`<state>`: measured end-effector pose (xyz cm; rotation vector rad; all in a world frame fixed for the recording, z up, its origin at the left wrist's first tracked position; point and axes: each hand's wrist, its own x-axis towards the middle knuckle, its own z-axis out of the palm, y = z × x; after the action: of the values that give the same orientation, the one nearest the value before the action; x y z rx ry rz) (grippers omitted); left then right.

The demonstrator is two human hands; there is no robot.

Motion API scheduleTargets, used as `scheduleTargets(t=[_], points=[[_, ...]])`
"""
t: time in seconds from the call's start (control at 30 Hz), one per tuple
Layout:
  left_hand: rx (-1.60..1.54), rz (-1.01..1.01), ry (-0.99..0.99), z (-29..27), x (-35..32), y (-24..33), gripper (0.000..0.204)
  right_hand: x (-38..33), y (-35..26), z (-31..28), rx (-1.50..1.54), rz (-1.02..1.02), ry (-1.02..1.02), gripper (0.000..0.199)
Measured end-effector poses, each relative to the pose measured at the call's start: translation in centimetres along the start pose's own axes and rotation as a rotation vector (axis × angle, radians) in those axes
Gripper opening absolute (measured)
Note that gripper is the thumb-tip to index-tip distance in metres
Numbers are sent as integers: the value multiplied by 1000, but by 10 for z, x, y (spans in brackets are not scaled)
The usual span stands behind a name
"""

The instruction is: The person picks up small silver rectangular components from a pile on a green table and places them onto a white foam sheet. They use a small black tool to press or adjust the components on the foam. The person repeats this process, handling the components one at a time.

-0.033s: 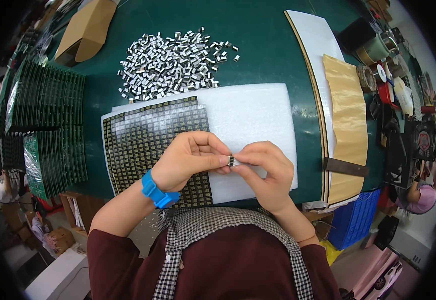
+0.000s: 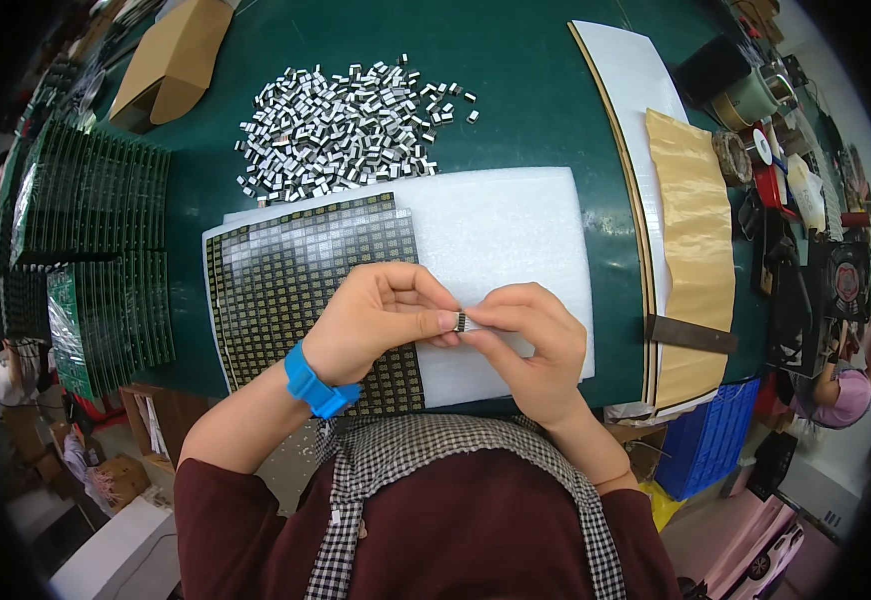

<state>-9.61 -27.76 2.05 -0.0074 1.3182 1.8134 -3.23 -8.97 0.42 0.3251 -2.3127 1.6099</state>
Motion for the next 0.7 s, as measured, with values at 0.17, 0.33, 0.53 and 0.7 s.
scheduleTargets(t=[0.17,0.33,0.53,0.7], points=[[371,140,161,22,-8,4,14,-3,0,4,-274,-133,-48,22],[426,69,58,12,-9,11,16,-3,0,1,22,38,-101,20],[1588,807,568,-4,8,19,29,-1,6,-4,632,583,28,18],[1966,644,354,17,4,-11,18,-2,6,-5,667,657,19,20]])
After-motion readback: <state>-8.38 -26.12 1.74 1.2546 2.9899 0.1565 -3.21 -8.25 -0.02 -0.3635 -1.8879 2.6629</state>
